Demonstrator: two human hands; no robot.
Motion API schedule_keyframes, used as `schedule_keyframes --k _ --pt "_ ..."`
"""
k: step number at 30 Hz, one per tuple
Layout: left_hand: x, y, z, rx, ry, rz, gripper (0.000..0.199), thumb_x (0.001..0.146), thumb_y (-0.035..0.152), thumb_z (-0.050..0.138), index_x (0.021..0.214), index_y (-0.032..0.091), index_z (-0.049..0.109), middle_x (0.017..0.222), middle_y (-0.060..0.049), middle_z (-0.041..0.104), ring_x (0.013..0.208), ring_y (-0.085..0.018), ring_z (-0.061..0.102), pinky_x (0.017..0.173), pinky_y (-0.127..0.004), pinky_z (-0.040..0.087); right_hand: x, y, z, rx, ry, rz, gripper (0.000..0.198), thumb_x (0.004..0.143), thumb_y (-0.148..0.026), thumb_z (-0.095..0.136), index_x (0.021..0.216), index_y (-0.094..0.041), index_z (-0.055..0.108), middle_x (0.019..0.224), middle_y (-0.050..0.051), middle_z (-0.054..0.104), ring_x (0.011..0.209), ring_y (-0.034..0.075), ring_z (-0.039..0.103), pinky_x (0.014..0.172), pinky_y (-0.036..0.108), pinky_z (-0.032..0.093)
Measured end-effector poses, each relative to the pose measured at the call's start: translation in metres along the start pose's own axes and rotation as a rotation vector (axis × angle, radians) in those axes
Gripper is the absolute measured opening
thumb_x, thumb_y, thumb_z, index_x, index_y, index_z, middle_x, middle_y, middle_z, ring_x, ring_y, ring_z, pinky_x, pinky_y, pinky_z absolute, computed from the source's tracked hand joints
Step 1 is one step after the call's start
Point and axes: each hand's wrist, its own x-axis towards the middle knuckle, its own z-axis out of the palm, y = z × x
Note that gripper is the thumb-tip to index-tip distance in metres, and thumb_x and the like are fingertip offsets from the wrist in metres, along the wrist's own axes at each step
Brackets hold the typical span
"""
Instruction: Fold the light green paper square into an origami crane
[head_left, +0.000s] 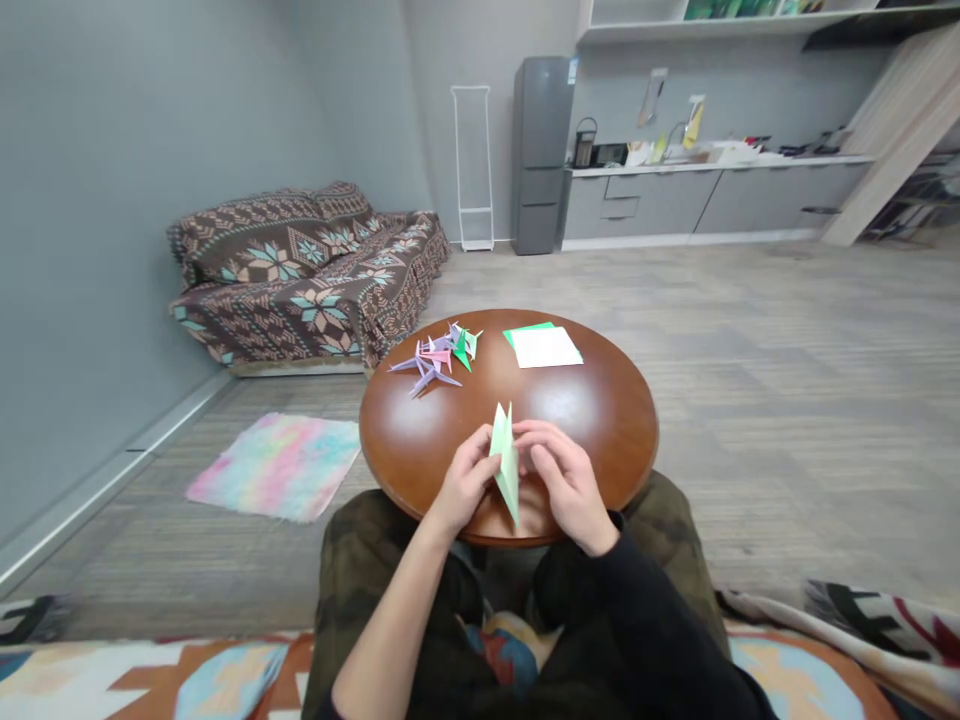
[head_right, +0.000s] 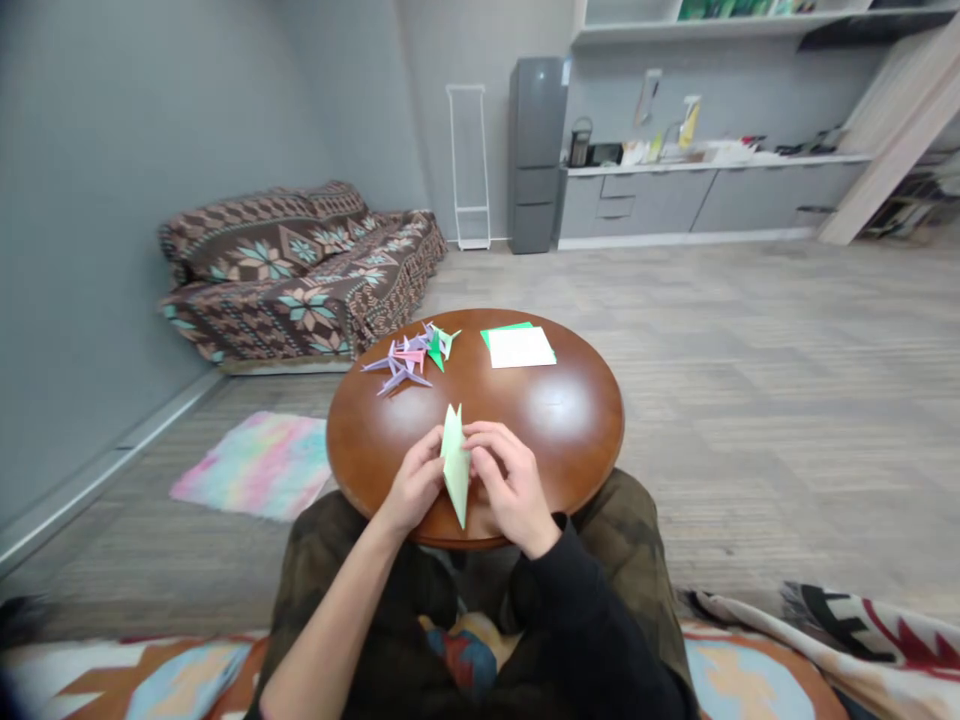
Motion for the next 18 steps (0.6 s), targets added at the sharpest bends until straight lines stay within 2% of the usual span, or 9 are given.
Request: schedule_keyframes --k 3,5,10,13,15,18 --pt "-0.001 0.000 -0.002 -0.021 -0.061 -0.106 0.020 0.089 0.035 0.063 0.100 0.018 0.061 0.078 -0.003 0.065 0.065 -0.015 0.058 0.061 -0.024 0.044 0.003 0.006 0.004 0.045 0.054 0.065 0.011 0.095 -0.026 0.059 0.092 -0.021 0.069 0.102 0.008 0.069 0.099 0.023 0.067 0.091 0.040 0.055" --pt "-0.001 0.000 -0.002 -0.008 -0.089 -0.129 0.025 0.087 0.038 0.064 0.101 0.017 0.061 0.076 -0.003 0.065 0.063 -0.015 0.057 0.058 -0.023 0.042 0.003 0.010 0.007 0.078 0.098 0.133 0.006 0.091 -0.027 0.066 0.090 -0.021 0.068 0.095 0.007 0.069 0.091 0.022 0.068 0.085 0.038 0.057" --pt "0.000 0.003 0.001 0.044 -0.080 -0.126 0.031 0.089 0.045 0.063 0.101 0.016 0.064 0.078 -0.004 0.064 0.066 -0.016 0.058 0.060 -0.024 0.044 0.001 0.016 0.011 0.206 0.159 0.258 0.017 0.085 -0.030 0.073 0.096 -0.021 0.065 0.081 0.003 0.067 0.074 0.019 0.068 0.069 0.032 0.059" --pt "0.002 0.005 0.005 0.079 -0.074 -0.076 0.030 0.089 0.041 0.066 0.106 0.017 0.065 0.093 -0.007 0.069 0.083 -0.020 0.064 0.076 -0.029 0.050 0.002 0.018 0.010 0.186 0.165 0.271 0.019 0.083 -0.029 0.074 0.098 -0.020 0.066 0.086 0.004 0.069 0.080 0.020 0.069 0.074 0.034 0.060" --pt "0.004 0.005 0.007 0.077 -0.059 -0.053 0.027 0.089 0.039 0.068 0.106 0.017 0.065 0.101 -0.008 0.070 0.091 -0.022 0.066 0.083 -0.030 0.050 0.002 0.018 0.010 0.145 0.160 0.277 0.017 0.084 -0.029 0.073 0.097 -0.019 0.067 0.092 0.006 0.071 0.087 0.021 0.070 0.081 0.036 0.060" --pt "0.006 0.001 0.008 0.044 -0.014 -0.051 0.022 0.090 0.036 0.067 0.102 0.017 0.064 0.097 -0.007 0.072 0.087 -0.018 0.067 0.080 -0.026 0.049 0.000 0.020 0.009 0.083 0.135 0.243 0.014 0.086 -0.028 0.071 0.096 -0.020 0.066 0.098 0.008 0.072 0.094 0.023 0.070 0.091 0.041 0.057"
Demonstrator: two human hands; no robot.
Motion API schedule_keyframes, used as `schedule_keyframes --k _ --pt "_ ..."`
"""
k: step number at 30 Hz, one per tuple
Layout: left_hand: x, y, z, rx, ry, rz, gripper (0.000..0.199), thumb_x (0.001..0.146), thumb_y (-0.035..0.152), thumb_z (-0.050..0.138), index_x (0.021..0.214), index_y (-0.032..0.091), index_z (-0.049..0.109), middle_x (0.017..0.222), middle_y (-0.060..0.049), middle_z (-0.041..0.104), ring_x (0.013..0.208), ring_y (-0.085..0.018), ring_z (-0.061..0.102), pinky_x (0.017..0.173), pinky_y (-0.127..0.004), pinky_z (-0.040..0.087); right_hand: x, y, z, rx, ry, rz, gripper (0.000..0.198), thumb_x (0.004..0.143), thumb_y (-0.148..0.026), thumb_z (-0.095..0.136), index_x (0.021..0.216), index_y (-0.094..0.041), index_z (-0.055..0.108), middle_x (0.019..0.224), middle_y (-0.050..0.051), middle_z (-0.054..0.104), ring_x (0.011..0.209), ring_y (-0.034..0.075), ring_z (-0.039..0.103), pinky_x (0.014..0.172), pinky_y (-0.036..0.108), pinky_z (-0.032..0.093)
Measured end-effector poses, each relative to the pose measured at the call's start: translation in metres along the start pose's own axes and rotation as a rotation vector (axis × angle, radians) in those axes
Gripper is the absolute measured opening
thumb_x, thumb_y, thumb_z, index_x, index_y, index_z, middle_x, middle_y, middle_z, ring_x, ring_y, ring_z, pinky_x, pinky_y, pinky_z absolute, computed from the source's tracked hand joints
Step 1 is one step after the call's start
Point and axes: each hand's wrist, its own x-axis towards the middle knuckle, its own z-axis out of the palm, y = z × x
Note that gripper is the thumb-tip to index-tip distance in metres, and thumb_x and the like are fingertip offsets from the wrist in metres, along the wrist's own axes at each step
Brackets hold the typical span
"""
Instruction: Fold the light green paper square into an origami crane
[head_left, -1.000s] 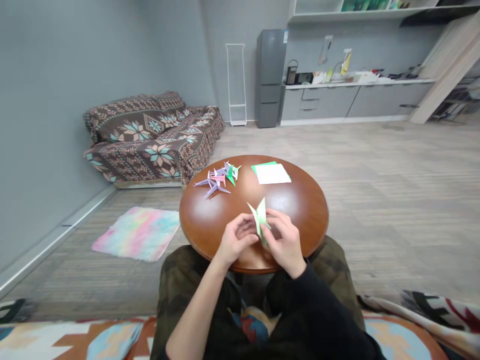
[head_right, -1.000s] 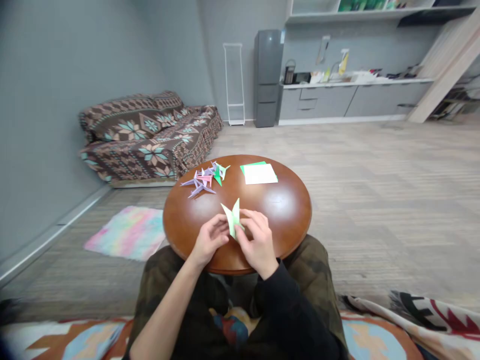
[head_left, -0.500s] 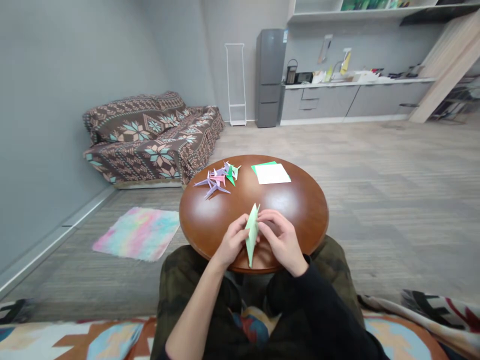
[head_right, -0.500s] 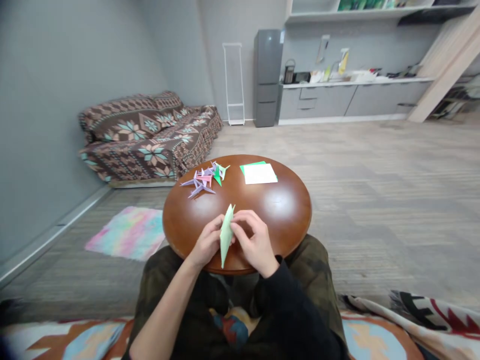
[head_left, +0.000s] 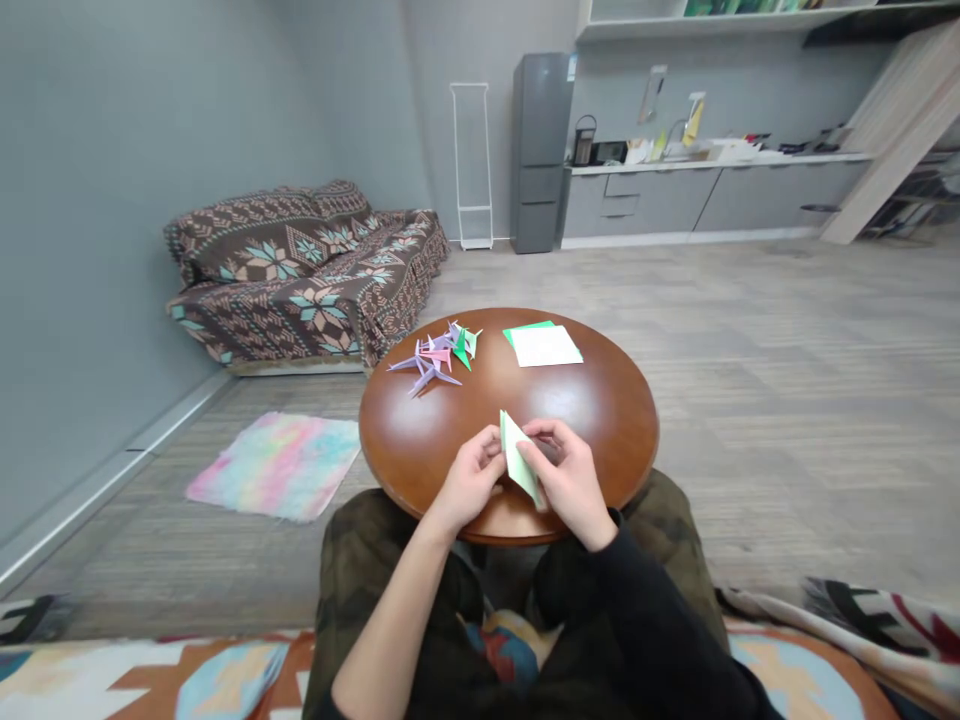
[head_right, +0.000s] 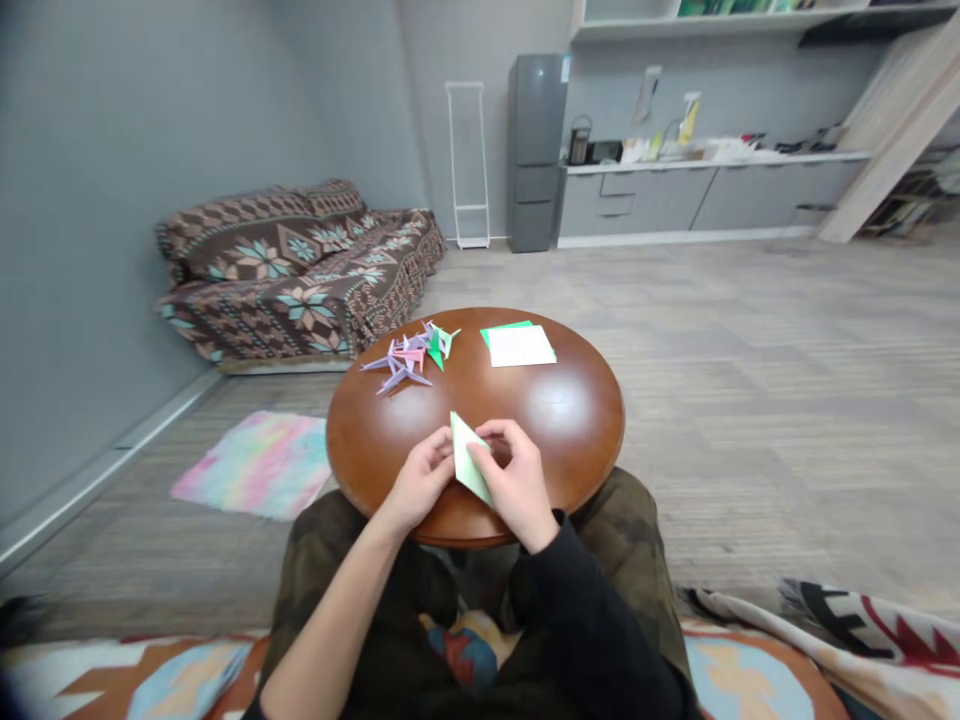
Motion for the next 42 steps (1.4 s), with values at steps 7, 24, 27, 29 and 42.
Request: schedule_keyframes --k 7,24,27,29,42 --pt "0.003 -0.008 -0.005 0.023 0.189 0.086 0.021 0.087 0.036 0.071 0.094 0.016 0.066 0.091 -0.005 0.071 0.085 -0.018 0.064 0.082 -0.028 0.049 -0.002 0.003 -0.001 -0.038 0.011 -0.091 0.011 0.087 -0.021 0.067 0.097 -0.021 0.063 0.103 0.008 0.070 0.099 0.023 0.069 0.094 0.042 0.056" --pt "-0.001 0.005 -0.002 0.185 0.118 0.092 0.022 0.086 0.038 0.071 0.089 0.017 0.066 0.083 -0.001 0.064 0.078 -0.016 0.057 0.079 -0.026 0.047 -0.003 -0.015 -0.006 -0.107 -0.190 -0.184 0.008 0.092 -0.022 0.061 0.096 -0.021 0.068 0.105 0.008 0.067 0.094 0.022 0.065 0.082 0.036 0.054" --pt "0.000 0.000 -0.005 0.149 0.125 0.076 0.023 0.086 0.039 0.070 0.093 0.017 0.066 0.087 -0.001 0.064 0.081 -0.017 0.058 0.082 -0.028 0.048 -0.004 -0.022 -0.005 -0.109 -0.249 -0.142 0.021 0.085 -0.026 0.073 0.103 -0.021 0.065 0.109 0.007 0.067 0.097 0.022 0.066 0.086 0.035 0.054" --pt "0.000 -0.003 -0.007 0.137 0.125 0.070 0.024 0.087 0.039 0.069 0.096 0.017 0.066 0.089 -0.002 0.064 0.085 -0.018 0.059 0.084 -0.029 0.048 -0.004 -0.023 -0.003 -0.114 -0.251 -0.118 0.029 0.081 -0.024 0.077 0.107 -0.022 0.063 0.109 0.006 0.068 0.097 0.022 0.066 0.088 0.035 0.054" --pt "-0.003 -0.001 -0.005 0.032 0.090 -0.003 0.036 0.092 0.044 0.062 0.109 0.014 0.070 0.092 -0.006 0.070 0.081 -0.018 0.063 0.073 -0.026 0.049 -0.002 -0.008 -0.007 -0.514 -0.099 -0.382 0.037 0.083 -0.030 0.077 0.114 -0.021 0.059 0.114 0.013 0.065 0.110 0.030 0.060 0.094 0.047 0.047"
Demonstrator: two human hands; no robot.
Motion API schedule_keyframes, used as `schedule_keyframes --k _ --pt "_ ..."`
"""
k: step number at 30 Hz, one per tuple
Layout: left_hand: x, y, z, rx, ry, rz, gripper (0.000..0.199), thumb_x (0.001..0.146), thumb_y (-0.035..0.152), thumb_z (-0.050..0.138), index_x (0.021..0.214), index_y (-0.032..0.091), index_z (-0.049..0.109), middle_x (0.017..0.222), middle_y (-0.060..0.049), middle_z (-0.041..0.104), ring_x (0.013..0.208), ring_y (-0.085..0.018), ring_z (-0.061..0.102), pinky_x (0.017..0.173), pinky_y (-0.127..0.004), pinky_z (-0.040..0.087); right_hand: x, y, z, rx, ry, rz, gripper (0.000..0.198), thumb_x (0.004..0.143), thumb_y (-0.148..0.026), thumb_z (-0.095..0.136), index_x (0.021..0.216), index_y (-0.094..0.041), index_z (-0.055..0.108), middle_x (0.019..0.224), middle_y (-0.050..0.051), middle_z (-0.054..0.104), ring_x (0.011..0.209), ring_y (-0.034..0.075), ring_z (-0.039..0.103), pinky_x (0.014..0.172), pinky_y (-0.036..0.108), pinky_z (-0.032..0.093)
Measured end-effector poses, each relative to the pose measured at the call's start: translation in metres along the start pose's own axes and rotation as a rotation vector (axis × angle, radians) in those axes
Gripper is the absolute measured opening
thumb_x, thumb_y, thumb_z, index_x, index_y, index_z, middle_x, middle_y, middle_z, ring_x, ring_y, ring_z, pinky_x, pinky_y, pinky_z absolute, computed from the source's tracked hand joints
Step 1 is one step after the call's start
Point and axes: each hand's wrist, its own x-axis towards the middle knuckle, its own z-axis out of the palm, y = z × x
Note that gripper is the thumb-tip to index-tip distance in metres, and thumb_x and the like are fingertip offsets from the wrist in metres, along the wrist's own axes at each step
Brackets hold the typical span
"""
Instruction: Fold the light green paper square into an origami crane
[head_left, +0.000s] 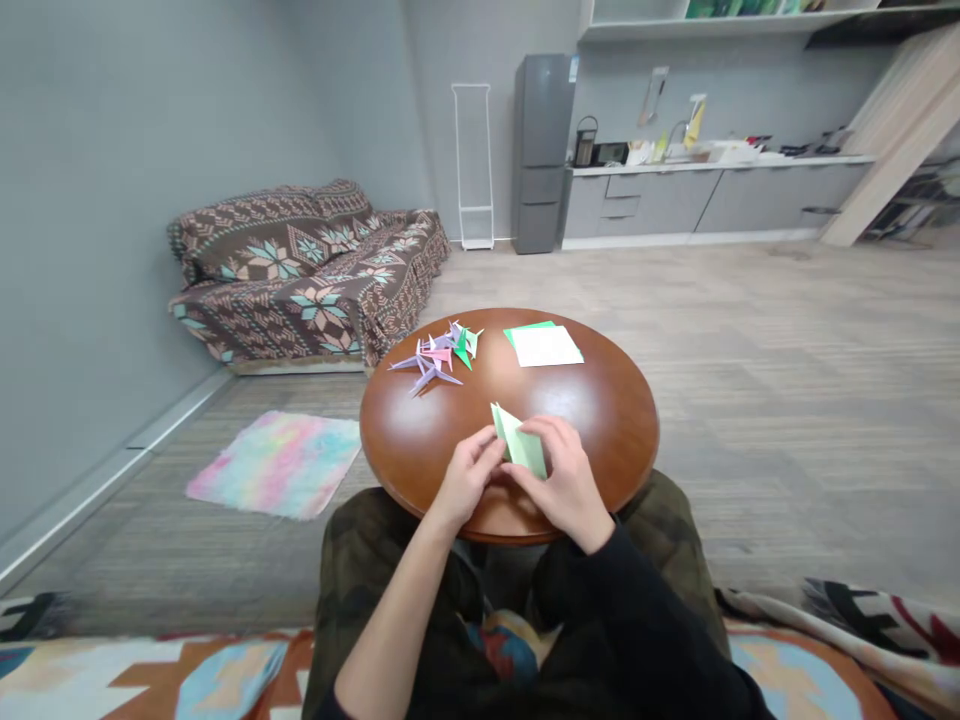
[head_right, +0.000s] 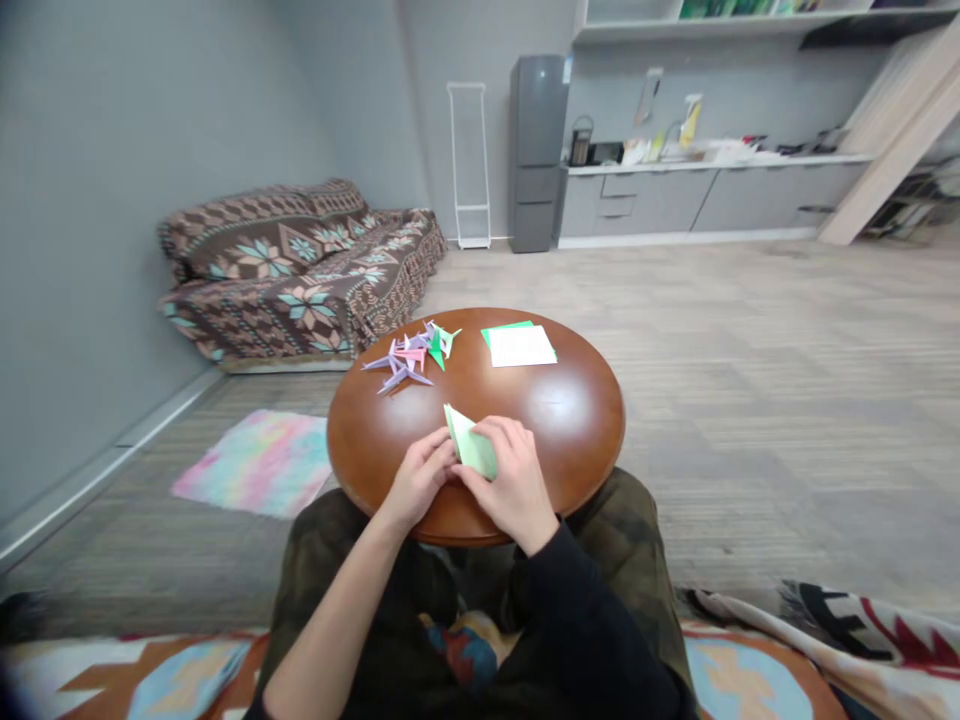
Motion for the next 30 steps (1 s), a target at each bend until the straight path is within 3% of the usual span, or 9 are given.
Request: schedule_keyframes --k 5,11,18,24,27,30 --pt "0.002 -0.008 -0.001 -0.177 0.089 -0.081 0.033 0.082 0.041 0.075 0.095 0.011 0.073 0.081 -0.006 0.073 0.071 -0.016 0.066 0.067 -0.024 0.051 -0.002 0.002 0.001 -0.129 -0.066 -0.181 0.016 0.088 -0.027 0.072 0.098 -0.022 0.061 0.125 0.013 0.066 0.115 0.031 0.060 0.098 0.050 0.043" --pt "0.002 0.000 0.000 -0.390 0.179 -0.155 0.032 0.079 0.039 0.078 0.088 0.008 0.074 0.076 -0.009 0.075 0.067 -0.016 0.070 0.065 -0.028 0.059 -0.006 0.006 0.004 -0.074 -0.006 -0.197 0.006 0.092 -0.018 0.064 0.096 -0.021 0.066 0.132 0.015 0.063 0.122 0.029 0.058 0.101 0.049 0.047" --pt "0.003 -0.002 0.000 -0.393 0.163 -0.164 0.045 0.083 0.048 0.073 0.098 0.005 0.073 0.085 -0.016 0.078 0.077 -0.026 0.076 0.072 -0.039 0.064 0.000 0.004 0.007 0.235 0.120 0.090 0.011 0.091 -0.020 0.065 0.081 -0.020 0.070 0.115 0.012 0.068 0.101 0.023 0.068 0.093 0.040 0.053" --pt "0.004 -0.004 0.001 -0.294 0.181 -0.170 0.047 0.087 0.049 0.068 0.106 0.006 0.071 0.094 -0.017 0.077 0.076 -0.023 0.075 0.065 -0.032 0.064 0.002 0.007 0.009 0.445 0.050 0.337 0.020 0.092 -0.030 0.063 0.078 -0.020 0.072 0.107 0.011 0.071 0.099 0.025 0.069 0.090 0.038 0.053" --pt "0.004 -0.002 0.003 -0.292 0.246 -0.158 0.049 0.090 0.042 0.066 0.129 0.013 0.059 0.105 -0.014 0.075 0.078 -0.021 0.076 0.065 -0.031 0.065 0.001 0.011 0.009 0.444 0.031 0.376 0.019 0.091 -0.033 0.064 0.082 -0.020 0.073 0.110 0.010 0.073 0.102 0.026 0.069 0.094 0.039 0.052" --pt "0.005 -0.001 0.005 -0.320 0.320 -0.127 0.065 0.092 0.036 0.065 0.149 0.024 0.036 0.108 -0.010 0.073 0.080 -0.020 0.076 0.068 -0.034 0.065 -0.002 0.013 0.008 0.459 0.011 0.413 0.018 0.089 -0.035 0.066 0.090 -0.020 0.076 0.107 0.009 0.076 0.104 0.027 0.070 0.097 0.040 0.052"
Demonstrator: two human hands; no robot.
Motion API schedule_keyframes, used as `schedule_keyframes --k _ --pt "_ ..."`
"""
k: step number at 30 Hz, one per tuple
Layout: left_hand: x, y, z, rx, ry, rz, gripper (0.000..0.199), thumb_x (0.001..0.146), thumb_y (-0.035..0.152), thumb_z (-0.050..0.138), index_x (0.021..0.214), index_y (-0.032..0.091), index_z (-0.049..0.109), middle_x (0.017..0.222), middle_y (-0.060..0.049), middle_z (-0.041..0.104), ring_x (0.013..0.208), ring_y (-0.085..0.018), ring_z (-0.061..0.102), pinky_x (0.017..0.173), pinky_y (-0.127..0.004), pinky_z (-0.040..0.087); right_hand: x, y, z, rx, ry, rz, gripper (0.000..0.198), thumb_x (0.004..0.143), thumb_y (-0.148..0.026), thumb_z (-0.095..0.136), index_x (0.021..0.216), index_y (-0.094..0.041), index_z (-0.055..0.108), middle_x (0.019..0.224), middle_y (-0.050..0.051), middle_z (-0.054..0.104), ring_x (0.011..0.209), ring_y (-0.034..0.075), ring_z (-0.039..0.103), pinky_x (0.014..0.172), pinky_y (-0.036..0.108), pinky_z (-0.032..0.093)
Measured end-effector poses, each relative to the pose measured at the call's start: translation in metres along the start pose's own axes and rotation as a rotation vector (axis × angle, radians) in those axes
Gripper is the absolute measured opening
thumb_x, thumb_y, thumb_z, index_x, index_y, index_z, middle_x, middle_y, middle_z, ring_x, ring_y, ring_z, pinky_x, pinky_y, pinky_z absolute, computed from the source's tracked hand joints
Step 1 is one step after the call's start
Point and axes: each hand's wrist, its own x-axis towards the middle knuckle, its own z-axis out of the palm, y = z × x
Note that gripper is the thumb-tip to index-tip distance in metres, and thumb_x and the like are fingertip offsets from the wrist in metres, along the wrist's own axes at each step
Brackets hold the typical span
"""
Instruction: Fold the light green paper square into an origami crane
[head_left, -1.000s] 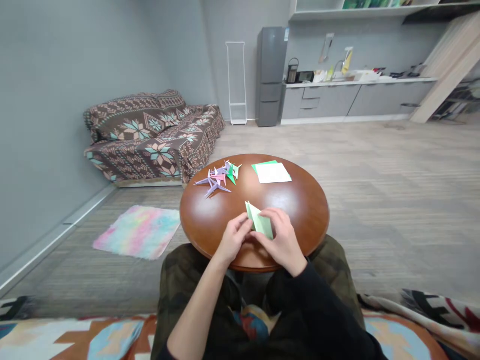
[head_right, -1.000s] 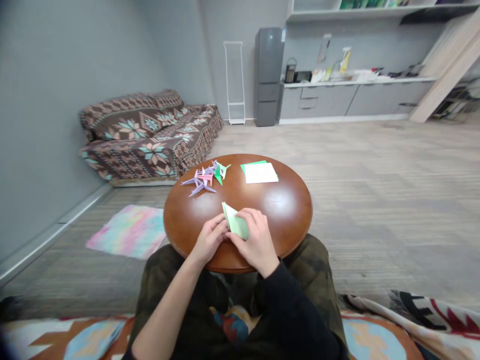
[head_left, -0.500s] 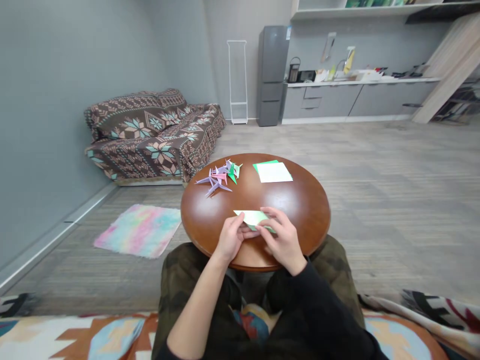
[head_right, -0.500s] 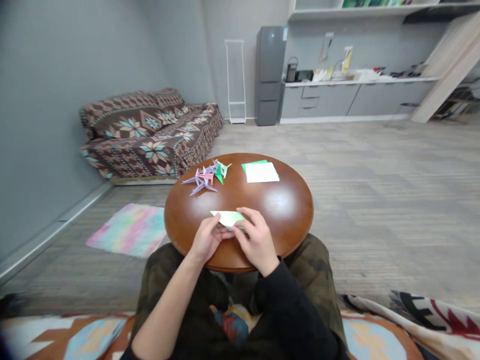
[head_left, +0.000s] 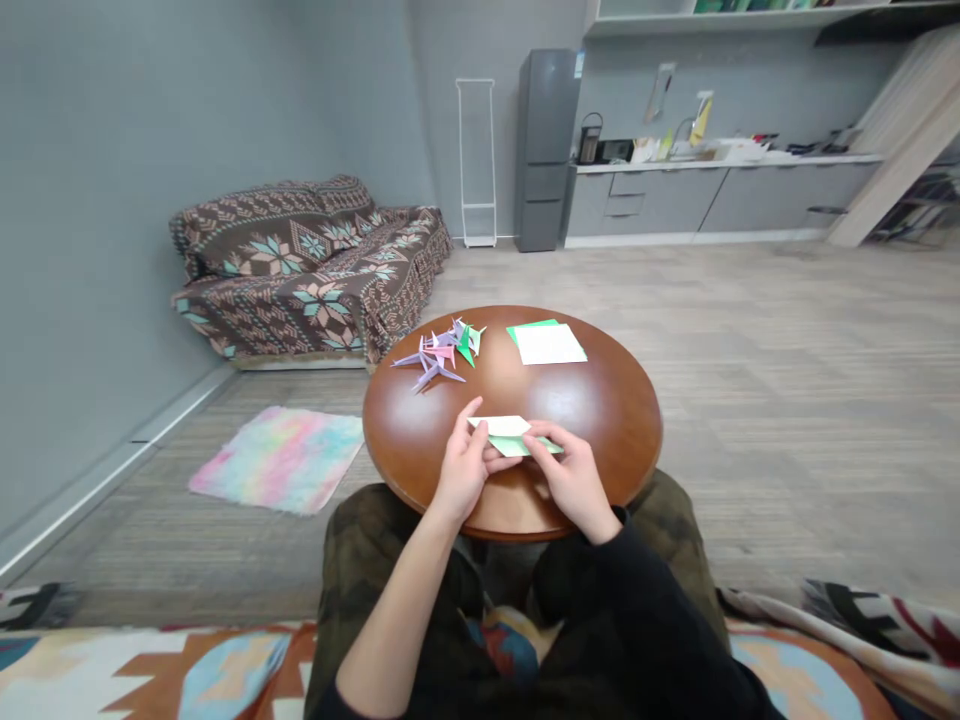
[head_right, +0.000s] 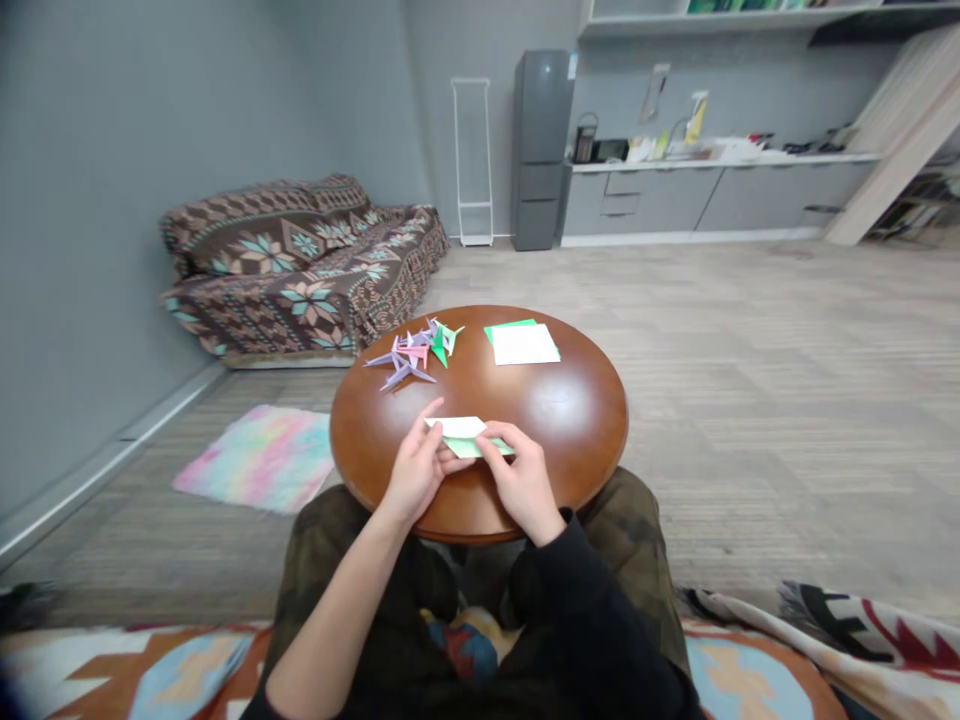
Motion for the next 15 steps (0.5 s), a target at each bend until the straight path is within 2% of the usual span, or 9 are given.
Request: schedule_keyframes --k 3,5,7,10,12,15 --pt "0.000 0.000 0.000 -0.021 -0.005 0.067 0.082 0.092 0.034 0.065 0.157 0.033 0.014 0.105 -0.006 0.073 0.082 -0.019 0.076 0.073 -0.035 0.065 -0.002 0.003 -0.001 0.073 -0.039 0.083 0.022 0.089 -0.036 0.067 0.099 -0.020 0.079 0.104 0.008 0.079 0.100 0.028 0.072 0.095 0.041 0.054" --pt "0.000 0.000 0.000 -0.011 -0.030 0.110 0.084 0.092 0.035 0.065 0.157 0.036 0.011 0.103 -0.005 0.073 0.082 -0.019 0.076 0.074 -0.035 0.065 -0.003 0.005 -0.002 0.104 -0.057 0.114 0.024 0.089 -0.036 0.068 0.103 -0.021 0.080 0.105 0.008 0.080 0.100 0.028 0.073 0.096 0.043 0.054" --pt "0.000 0.000 -0.001 0.002 -0.058 0.109 0.073 0.092 0.040 0.064 0.154 0.034 0.026 0.106 -0.006 0.073 0.084 -0.020 0.076 0.074 -0.034 0.065 -0.003 0.007 -0.003 0.128 -0.054 0.136 0.025 0.087 -0.037 0.070 0.103 -0.021 0.081 0.104 0.007 0.080 0.096 0.028 0.074 0.095 0.043 0.056" --pt "0.000 0.000 -0.002 0.035 -0.119 0.046 0.052 0.090 0.042 0.067 0.136 0.024 0.051 0.114 -0.010 0.072 0.090 -0.021 0.076 0.074 -0.032 0.065 -0.001 0.010 -0.006 0.223 -0.023 0.209 0.029 0.084 -0.043 0.073 0.098 -0.019 0.082 0.097 0.007 0.080 0.084 0.026 0.074 0.080 0.040 0.062" --pt "-0.001 0.000 -0.003 0.078 -0.153 0.025 0.043 0.087 0.039 0.071 0.125 0.020 0.059 0.114 -0.010 0.072 0.092 -0.021 0.075 0.075 -0.030 0.065 0.001 0.010 -0.008 0.287 -0.005 0.253 0.030 0.082 -0.045 0.075 0.094 -0.018 0.082 0.092 0.006 0.080 0.076 0.023 0.073 0.071 0.037 0.064" --pt "0.000 -0.001 -0.004 0.154 -0.137 0.029 0.036 0.084 0.038 0.074 0.111 0.017 0.062 0.103 -0.009 0.075 0.087 -0.020 0.075 0.072 -0.029 0.065 0.004 0.010 -0.012 0.315 -0.003 0.286 0.032 0.080 -0.046 0.077 0.089 -0.016 0.081 0.085 0.005 0.078 0.064 0.018 0.070 0.064 0.033 0.064"
